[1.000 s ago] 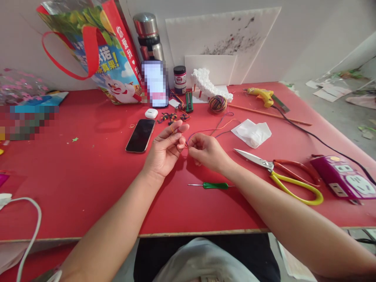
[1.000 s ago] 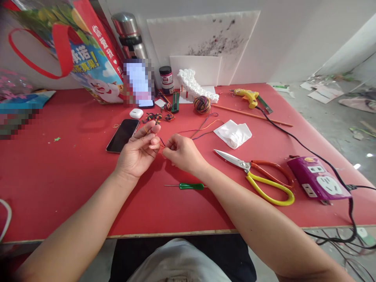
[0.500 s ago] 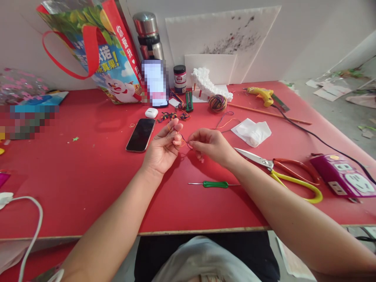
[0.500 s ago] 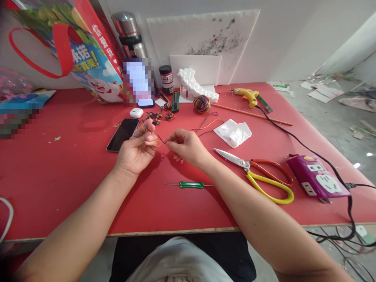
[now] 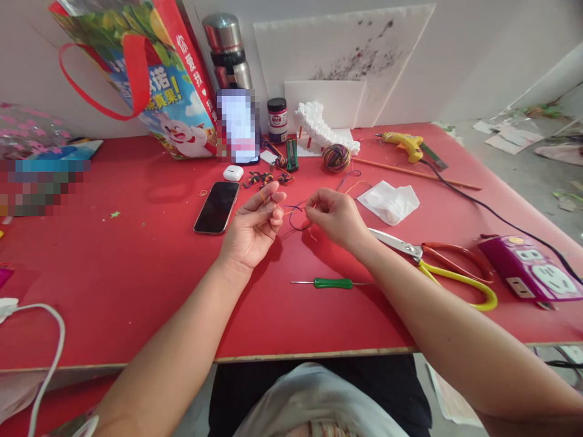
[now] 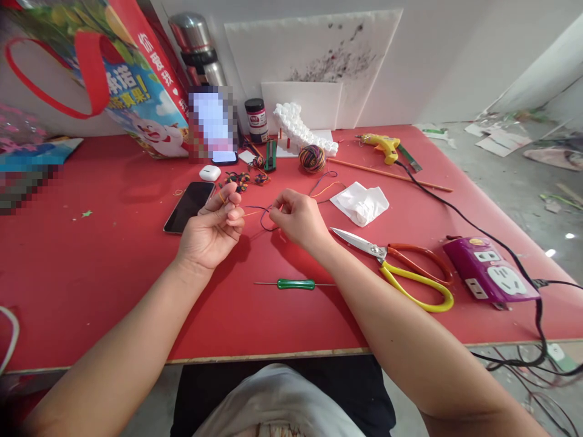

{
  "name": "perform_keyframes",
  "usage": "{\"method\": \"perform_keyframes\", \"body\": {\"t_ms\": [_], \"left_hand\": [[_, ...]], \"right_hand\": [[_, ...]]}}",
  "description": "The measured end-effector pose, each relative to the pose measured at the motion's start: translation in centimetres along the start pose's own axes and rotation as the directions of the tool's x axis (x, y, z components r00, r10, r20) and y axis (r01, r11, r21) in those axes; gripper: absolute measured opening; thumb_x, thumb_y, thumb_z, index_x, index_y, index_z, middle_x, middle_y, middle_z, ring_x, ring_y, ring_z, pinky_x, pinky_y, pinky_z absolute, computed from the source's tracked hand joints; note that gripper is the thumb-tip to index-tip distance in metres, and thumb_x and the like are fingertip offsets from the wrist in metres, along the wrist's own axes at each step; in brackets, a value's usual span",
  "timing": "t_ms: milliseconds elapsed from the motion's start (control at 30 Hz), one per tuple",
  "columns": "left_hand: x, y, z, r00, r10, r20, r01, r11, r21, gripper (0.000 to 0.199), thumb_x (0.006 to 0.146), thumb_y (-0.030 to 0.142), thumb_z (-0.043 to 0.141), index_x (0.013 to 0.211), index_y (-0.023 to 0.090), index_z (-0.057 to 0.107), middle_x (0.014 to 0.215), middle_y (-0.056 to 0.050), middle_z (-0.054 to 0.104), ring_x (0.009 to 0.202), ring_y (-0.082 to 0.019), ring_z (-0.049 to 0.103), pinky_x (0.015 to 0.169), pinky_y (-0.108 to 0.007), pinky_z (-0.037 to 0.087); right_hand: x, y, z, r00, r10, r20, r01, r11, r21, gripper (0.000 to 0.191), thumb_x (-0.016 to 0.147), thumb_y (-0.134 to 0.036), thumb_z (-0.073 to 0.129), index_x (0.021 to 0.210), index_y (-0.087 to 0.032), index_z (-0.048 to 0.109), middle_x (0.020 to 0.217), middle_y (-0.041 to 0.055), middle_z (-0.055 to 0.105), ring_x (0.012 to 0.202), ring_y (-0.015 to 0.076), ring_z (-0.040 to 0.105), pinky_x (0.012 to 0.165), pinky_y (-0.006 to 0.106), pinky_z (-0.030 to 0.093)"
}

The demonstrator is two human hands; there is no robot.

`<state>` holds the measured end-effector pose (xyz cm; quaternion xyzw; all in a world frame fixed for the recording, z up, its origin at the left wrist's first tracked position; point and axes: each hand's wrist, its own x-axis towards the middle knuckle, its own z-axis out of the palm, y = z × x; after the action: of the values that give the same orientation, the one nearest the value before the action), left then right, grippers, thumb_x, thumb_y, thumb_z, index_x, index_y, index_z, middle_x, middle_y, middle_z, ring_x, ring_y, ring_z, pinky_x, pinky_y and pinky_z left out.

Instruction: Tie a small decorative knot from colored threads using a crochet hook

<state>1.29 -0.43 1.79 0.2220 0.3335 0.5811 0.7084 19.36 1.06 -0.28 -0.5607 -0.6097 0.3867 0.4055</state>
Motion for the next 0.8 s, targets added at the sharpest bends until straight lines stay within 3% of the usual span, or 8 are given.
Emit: {"method": "perform_keyframes", "body": {"t_ms": [367, 600, 800], "left_hand": [[0.0, 0.1, 0.1, 1.0, 0.023, -0.001, -0.023, 1.0, 0.011, 0.042, 0.089, -0.008, 0.059, 0.098, 0.022, 0.088, 0.083, -0.003, 0.082, 0.042, 0.0, 0.035, 0.046, -0.012, 0.039], [-0.1, -0.5, 0.0, 0.997, 0.057, 0.058, -0.065, 0.988, 0.141, 0.036, 0.08, -0.007, 0.069, 0.09, 0.021, 0.089, 0.085, -0.008, 0.084, 0.045, 0.0, 0.038, 0.045, -0.014, 0.036], [-0.1, -0.9, 0.0, 0.992, 0.08, 0.1, -0.1, 0.971, 0.217, 0.029, 0.076, 0.0, 0.076, 0.087, 0.023, 0.09, 0.087, -0.008, 0.086, 0.046, -0.001, 0.038, 0.045, -0.017, 0.034]], "right_hand": [[-0.1, -0.1, -0.3, 0.998, -0.025, 0.05, 0.028, 0.997, -0.07, 0.005, 0.076, -0.019, 0.06, 0.072, -0.022, 0.061, 0.053, -0.008, 0.052, 0.053, 0.012, 0.046, 0.059, 0.028, 0.032], [-0.4, 0.0, 0.0, 0.991, -0.026, 0.134, 0.034, 0.998, -0.058, 0.005, 0.081, -0.019, 0.06, 0.082, -0.021, 0.064, 0.071, -0.002, 0.069, 0.057, 0.0134, 0.06, 0.061, 0.027, 0.043], [-0.8, -0.7, -0.3, 0.996, 0.032, 0.085, -0.033, 0.999, 0.012, 0.01, 0.083, -0.022, 0.06, 0.092, -0.022, 0.063, 0.064, -0.0041, 0.065, 0.05, 0.0156, 0.062, 0.053, 0.028, 0.045]]}}
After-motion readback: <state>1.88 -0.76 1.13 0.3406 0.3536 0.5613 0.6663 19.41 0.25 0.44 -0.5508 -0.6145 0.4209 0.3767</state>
